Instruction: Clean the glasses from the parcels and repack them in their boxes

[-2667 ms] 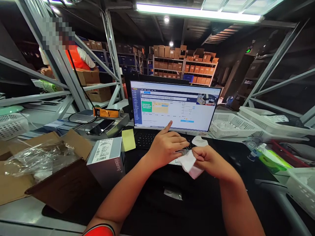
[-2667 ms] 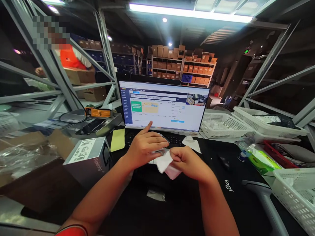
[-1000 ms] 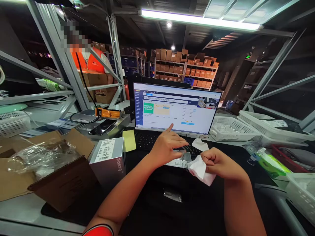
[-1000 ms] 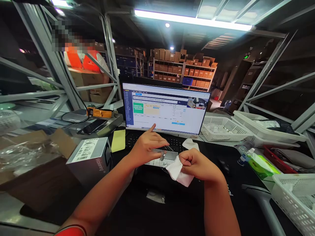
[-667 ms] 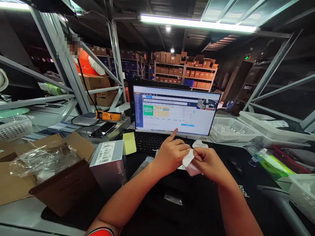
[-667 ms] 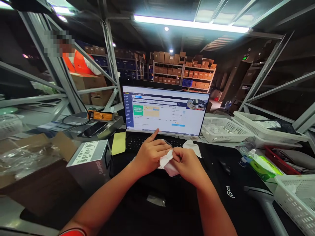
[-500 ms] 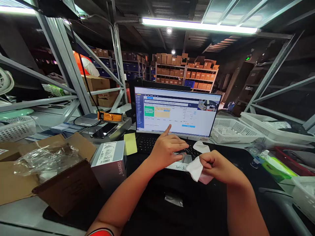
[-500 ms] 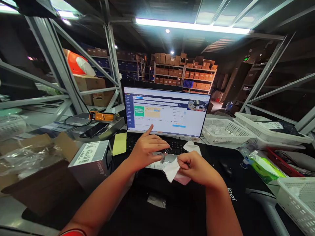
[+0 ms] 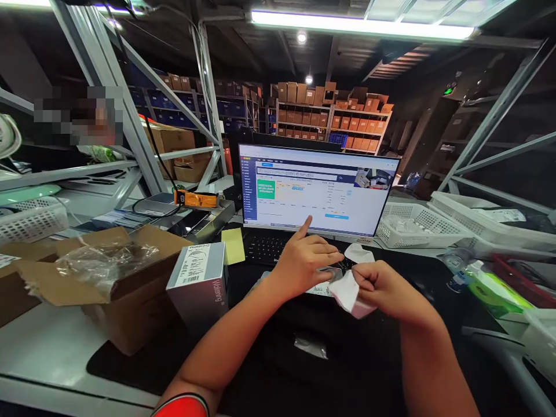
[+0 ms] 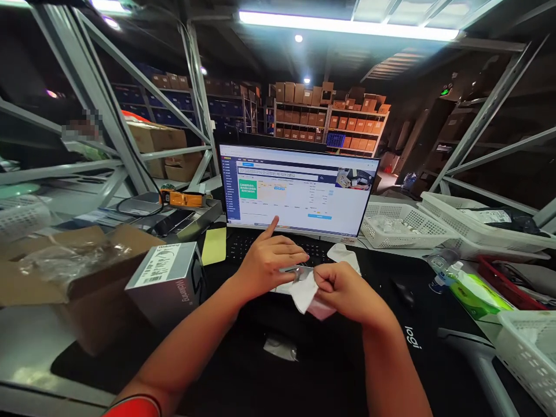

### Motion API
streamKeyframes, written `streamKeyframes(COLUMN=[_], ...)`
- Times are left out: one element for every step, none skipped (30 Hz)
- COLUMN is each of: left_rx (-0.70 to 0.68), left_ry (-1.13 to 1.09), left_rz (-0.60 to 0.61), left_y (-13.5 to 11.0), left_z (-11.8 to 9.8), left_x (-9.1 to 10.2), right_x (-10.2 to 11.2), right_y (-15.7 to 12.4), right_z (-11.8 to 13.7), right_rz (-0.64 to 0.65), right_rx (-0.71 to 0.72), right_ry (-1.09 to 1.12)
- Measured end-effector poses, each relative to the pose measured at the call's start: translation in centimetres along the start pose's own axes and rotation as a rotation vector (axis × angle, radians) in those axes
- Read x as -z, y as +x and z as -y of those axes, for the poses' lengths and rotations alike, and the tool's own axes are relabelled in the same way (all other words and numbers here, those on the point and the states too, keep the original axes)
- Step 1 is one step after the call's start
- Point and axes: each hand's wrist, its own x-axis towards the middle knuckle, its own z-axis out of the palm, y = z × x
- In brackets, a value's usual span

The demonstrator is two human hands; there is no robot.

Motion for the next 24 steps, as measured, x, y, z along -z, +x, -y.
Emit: streamKeyframes(left_rx=[0.020, 0.041, 0.061, 0.078, 0.091, 0.104, 0.117, 0.128, 0.135, 0.141, 0.145, 0.144, 0.135, 0.119, 0.093, 0.060, 0.024, -0.011, -0.038, -0.057, -0.063, -0.053, -0.022, 0.029], left_ry=[-0.039, -0.076, -0.108, -0.132, -0.149, -0.159, -0.163, -0.162, -0.156, -0.146, -0.133, -0.118, -0.103, -0.085, -0.065, -0.042, -0.015, 0.017, 0.049, 0.072, 0.086, 0.095, 0.105, 0.119], left_rz=[0.002, -0.003, -0.009, -0.014, -0.020, -0.027, -0.031, -0.036, -0.043, -0.051, -0.055, -0.055, -0.053, -0.050, -0.043, -0.036, -0.032, -0.029, -0.027, -0.025, -0.015, -0.001, 0.020, 0.040], left_y=[0.0, 0.0, -0.1, -0.1, -0.1, -0.1, -0.1, -0.1, -0.1, -0.1, -0.2, -0.2, -0.1, -0.1, -0.1, -0.1, -0.1, 0.0, 0.0, 0.0, 0.1, 0.1, 0.1, 0.1], left_z=[0.3, 0.5, 0.7, 0.8, 0.8, 0.8, 0.8, 0.8, 0.8, 0.8, 0.8, 0.8, 0.8, 0.7, 0.6, 0.4, 0.2, -0.1, -0.3, -0.5, -0.6, -0.8, -0.9, -1.0], left_x=[0.0, 0.0, -0.1, -0.2, -0.3, -0.4, -0.5, -0.5, -0.4, -0.3, -0.2, 0.0, 0.1, 0.3, 0.3, 0.4, 0.3, 0.3, 0.2, 0.1, 0.1, 0.1, 0.2, 0.4], right_x=[0.5, 0.9, 1.2, 1.3, 1.4, 1.4, 1.3, 1.2, 1.0, 0.8, 0.6, 0.3, -0.1, -0.5, -0.9, -1.3, -1.7, -2.0, -2.2, -2.3, -2.2, -2.1, -1.8, -1.5], right_y=[-0.2, -0.4, -0.6, -0.7, -0.7, -0.7, -0.6, -0.6, -0.5, -0.4, -0.3, -0.2, -0.1, 0.0, 0.1, 0.2, 0.4, 0.5, 0.7, 0.8, 1.0, 1.1, 1.1, 1.2], right_z=[-0.1, -0.2, -0.3, -0.3, -0.4, -0.4, -0.4, -0.4, -0.3, -0.2, -0.1, 0.0, 0.2, 0.3, 0.5, 0.6, 0.8, 0.8, 0.9, 0.8, 0.7, 0.4, 0.2, -0.2], right_rz=[0.061, 0.102, 0.126, 0.139, 0.143, 0.144, 0.139, 0.127, 0.109, 0.082, 0.048, 0.013, -0.023, -0.060, -0.100, -0.137, -0.175, -0.210, -0.237, -0.254, -0.264, -0.277, -0.310, -0.366], right_rx=[-0.002, -0.009, -0.018, -0.026, -0.027, -0.023, -0.019, -0.017, -0.018, -0.024, -0.033, -0.041, -0.045, -0.045, -0.043, -0.039, -0.033, -0.023, -0.013, -0.001, 0.011, 0.021, 0.027, 0.029], right_ry=[0.014, 0.026, 0.037, 0.047, 0.056, 0.064, 0.073, 0.082, 0.085, 0.082, 0.075, 0.066, 0.057, 0.048, 0.038, 0.025, 0.006, -0.016, -0.037, -0.048, -0.042, -0.020, 0.009, 0.044])
